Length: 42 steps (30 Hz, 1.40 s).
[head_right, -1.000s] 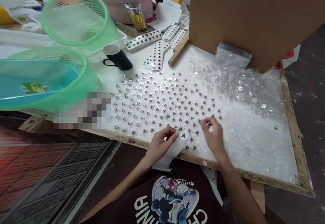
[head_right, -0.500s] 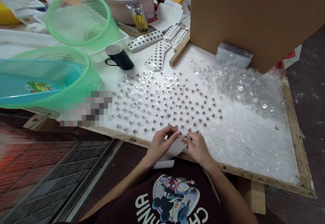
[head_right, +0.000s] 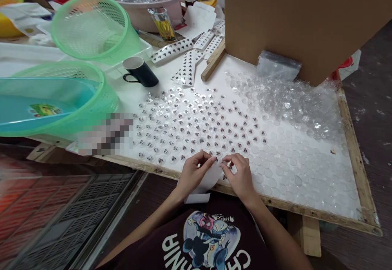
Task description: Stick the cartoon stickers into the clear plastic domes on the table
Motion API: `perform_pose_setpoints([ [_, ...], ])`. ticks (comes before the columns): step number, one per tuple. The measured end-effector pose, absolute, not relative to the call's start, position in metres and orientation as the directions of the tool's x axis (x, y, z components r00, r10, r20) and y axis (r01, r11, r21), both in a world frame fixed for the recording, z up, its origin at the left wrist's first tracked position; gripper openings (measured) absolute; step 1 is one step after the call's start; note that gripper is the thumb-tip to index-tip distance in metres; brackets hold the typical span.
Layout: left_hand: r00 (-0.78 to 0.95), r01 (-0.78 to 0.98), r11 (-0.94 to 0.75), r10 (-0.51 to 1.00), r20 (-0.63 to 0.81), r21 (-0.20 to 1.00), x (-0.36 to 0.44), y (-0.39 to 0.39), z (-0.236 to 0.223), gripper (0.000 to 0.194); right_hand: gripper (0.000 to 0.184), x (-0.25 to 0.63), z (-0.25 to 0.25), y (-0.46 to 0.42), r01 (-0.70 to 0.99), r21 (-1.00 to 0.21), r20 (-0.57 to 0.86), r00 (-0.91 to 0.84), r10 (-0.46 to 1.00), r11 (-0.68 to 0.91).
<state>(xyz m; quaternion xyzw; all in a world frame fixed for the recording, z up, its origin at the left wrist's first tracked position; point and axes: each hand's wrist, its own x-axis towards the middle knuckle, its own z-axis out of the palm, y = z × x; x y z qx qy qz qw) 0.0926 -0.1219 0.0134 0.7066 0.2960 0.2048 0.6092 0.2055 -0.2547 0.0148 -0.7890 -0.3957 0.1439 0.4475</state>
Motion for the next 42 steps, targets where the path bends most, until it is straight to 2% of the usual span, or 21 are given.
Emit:
perform_pose_setpoints([
  [4,0.734,0.174,-0.091,0.676,-0.068,0.980,0.093,-0.122,0.012,0.027,0.012,0.207,0.019,-0.257,0.488,-0.830,0.153,0.665,0.731,-0.269],
  [9,0.733,0.179,-0.095,0.677,-0.068,0.979,0.094,-0.124,0.014,0.028,0.014,0.212,0.020,-0.258,0.305,-0.927,0.120,0.793,0.597,-0.218],
  [10,0.745,0.179,-0.094,0.664,-0.072,0.979,0.094,-0.125,0.015,0.028,0.014,0.212,0.019,-0.257,0.278,-0.939,0.108,0.798,0.593,-0.203],
  [14,0.775,0.188,-0.076,0.624,-0.101,0.979,0.095,-0.127,0.015,0.031,0.038,0.206,0.016,-0.252,0.195,-0.972,0.060,0.737,0.673,-0.128],
  [18,0.777,0.186,-0.066,0.620,-0.105,0.980,0.095,-0.126,0.012,0.032,0.033,0.206,0.019,-0.249,0.122,-0.990,0.041,0.745,0.666,-0.076],
  [21,0.781,0.172,-0.067,0.617,-0.095,0.983,0.095,-0.125,0.011,0.031,0.035,0.212,0.024,-0.250,0.126,-0.990,0.049,0.749,0.660,-0.069],
  [25,0.791,0.159,-0.044,0.604,-0.101,0.986,0.094,-0.126,0.014,0.031,0.047,0.212,0.027,-0.249,0.126,-0.986,0.010,0.691,0.723,-0.107],
  [29,0.798,0.159,-0.049,0.594,-0.100,0.986,0.091,-0.125,0.014,0.030,0.042,0.205,0.026,-0.245,0.092,-0.991,-0.007,0.679,0.734,-0.095],
  [32,0.794,0.151,-0.070,0.602,-0.079,0.986,0.090,-0.122,0.013,0.027,0.040,0.219,0.029,-0.243,0.131,-0.990,0.063,0.721,0.690,-0.047],
  [35,0.785,0.134,-0.106,0.618,-0.040,0.985,0.088,-0.119,0.011,0.024,0.045,0.267,0.030,-0.244,0.218,-0.976,0.183,0.814,0.552,0.002],
  [38,0.780,0.134,-0.121,0.625,-0.030,0.984,0.087,-0.117,0.011,0.022,0.047,0.333,0.022,-0.250,0.318,-0.938,0.253,0.898,0.359,-0.137],
  [42,0.780,0.135,-0.118,0.625,-0.032,0.984,0.087,-0.117,0.012,0.022,0.047,0.392,0.002,-0.255,0.299,-0.874,0.175,0.928,0.328,-0.382],
])
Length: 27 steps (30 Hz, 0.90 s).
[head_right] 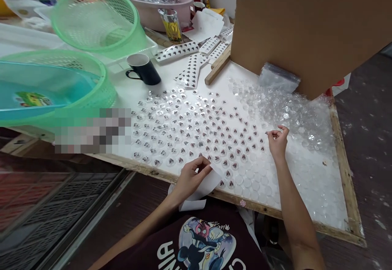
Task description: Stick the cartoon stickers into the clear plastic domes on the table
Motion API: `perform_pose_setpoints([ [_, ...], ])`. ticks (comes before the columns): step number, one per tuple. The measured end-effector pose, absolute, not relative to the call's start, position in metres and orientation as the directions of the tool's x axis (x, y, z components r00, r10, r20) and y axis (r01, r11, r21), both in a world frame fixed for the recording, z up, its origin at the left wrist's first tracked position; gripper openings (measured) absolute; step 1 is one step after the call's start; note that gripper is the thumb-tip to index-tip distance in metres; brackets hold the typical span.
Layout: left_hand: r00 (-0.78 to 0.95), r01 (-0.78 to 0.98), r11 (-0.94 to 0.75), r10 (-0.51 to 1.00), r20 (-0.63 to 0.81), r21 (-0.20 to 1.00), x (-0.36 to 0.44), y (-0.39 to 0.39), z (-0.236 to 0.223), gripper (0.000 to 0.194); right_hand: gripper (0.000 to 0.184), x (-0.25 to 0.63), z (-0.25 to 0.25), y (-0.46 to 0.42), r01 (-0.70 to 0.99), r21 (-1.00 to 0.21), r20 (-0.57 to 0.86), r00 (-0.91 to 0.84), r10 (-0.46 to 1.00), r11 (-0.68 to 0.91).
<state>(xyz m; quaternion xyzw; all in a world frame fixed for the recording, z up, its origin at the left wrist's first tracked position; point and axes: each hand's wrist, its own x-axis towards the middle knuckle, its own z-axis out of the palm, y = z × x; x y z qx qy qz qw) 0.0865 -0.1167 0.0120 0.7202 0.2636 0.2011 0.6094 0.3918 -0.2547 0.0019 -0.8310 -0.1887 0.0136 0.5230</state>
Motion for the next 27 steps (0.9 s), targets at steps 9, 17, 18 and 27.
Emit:
perform_pose_setpoints([
  [9,0.770,0.144,-0.095,0.636,-0.051,0.985,0.087,-0.114,0.010,0.024,0.049,0.401,-0.019,-0.251,0.336,-0.783,0.138,0.915,0.380,-0.524],
  [17,0.768,0.159,-0.102,0.638,-0.058,0.982,0.087,-0.113,0.010,0.023,0.046,0.398,-0.025,-0.248,0.425,-0.674,0.150,0.880,0.451,-0.605],
  [18,0.766,0.163,-0.105,0.640,-0.059,0.981,0.087,-0.113,0.010,0.023,0.046,0.397,-0.025,-0.247,0.447,-0.642,0.156,0.872,0.464,-0.623],
  [27,0.774,0.148,-0.120,0.632,-0.040,0.982,0.088,-0.114,0.009,0.023,0.044,0.394,-0.018,-0.249,0.564,-0.450,0.287,0.826,0.486,-0.693],
])
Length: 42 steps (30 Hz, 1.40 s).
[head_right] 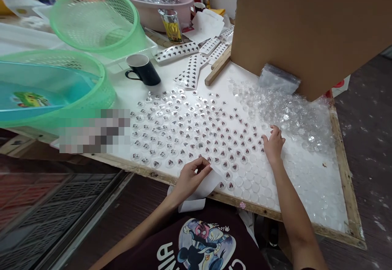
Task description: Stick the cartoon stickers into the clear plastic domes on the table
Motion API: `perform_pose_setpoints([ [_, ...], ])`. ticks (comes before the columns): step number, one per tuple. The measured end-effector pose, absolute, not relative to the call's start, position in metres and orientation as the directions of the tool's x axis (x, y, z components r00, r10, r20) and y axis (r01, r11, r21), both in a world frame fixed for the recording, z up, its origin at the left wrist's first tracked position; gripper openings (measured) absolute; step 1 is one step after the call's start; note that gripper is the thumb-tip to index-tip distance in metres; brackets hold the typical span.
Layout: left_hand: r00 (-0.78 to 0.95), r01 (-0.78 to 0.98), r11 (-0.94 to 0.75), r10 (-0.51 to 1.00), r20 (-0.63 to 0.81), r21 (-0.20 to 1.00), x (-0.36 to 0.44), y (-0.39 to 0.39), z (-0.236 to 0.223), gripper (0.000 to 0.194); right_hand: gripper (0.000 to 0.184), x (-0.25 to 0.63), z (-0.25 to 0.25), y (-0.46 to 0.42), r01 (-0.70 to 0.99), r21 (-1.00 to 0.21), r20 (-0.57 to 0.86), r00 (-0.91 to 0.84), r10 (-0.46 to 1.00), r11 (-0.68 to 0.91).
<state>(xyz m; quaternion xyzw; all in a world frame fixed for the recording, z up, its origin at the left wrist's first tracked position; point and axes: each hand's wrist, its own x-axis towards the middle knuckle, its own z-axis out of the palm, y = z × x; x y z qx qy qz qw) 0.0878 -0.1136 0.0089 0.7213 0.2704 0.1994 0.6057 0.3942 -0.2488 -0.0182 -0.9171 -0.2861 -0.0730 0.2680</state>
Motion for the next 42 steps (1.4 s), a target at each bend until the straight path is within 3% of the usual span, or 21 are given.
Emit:
perform_pose_setpoints([
  [6,0.772,0.144,-0.116,0.634,-0.038,0.983,0.087,-0.112,0.008,0.023,0.024,0.423,-0.014,-0.260,0.432,-0.659,0.308,0.902,0.304,-0.615],
  [11,0.776,0.144,-0.119,0.629,-0.038,0.982,0.088,-0.113,0.009,0.023,0.028,0.440,-0.021,-0.260,0.354,-0.716,0.181,0.927,0.329,-0.601],
  [19,0.763,0.149,-0.103,0.645,-0.048,0.984,0.087,-0.111,0.011,0.024,0.031,0.444,-0.030,-0.253,0.315,-0.692,0.110,0.935,0.336,-0.650],
  [27,0.769,0.146,-0.098,0.638,-0.051,0.984,0.088,-0.111,0.010,0.024,0.012,0.431,-0.021,-0.241,0.380,-0.573,0.133,0.917,0.375,-0.726],
  [32,0.768,0.153,-0.104,0.638,-0.053,0.983,0.087,-0.111,0.010,0.025,0.015,0.423,-0.008,-0.241,0.401,-0.560,0.175,0.913,0.369,-0.725],
  [35,0.774,0.140,-0.108,0.632,-0.040,0.984,0.089,-0.108,0.015,0.025,0.026,0.399,0.007,-0.246,0.412,-0.602,0.200,0.907,0.370,-0.684],
  [37,0.783,0.111,-0.115,0.622,-0.016,0.987,0.094,-0.107,0.022,0.026,0.035,0.365,0.019,-0.250,0.414,-0.685,0.176,0.892,0.416,-0.600],
  [38,0.787,0.093,-0.121,0.617,0.002,0.988,0.099,-0.107,0.026,0.026,0.038,0.344,0.024,-0.252,0.386,-0.785,0.123,0.864,0.489,-0.484],
  [40,0.797,0.046,-0.139,0.602,0.048,0.989,0.111,-0.111,0.035,0.025,0.038,0.302,0.033,-0.256,0.312,-0.912,0.015,0.675,0.738,-0.267],
  [42,0.823,-0.018,-0.161,0.557,0.106,0.987,0.126,-0.116,0.042,0.024,0.035,0.271,0.038,-0.262,0.266,-0.940,-0.045,0.527,0.848,-0.216],
])
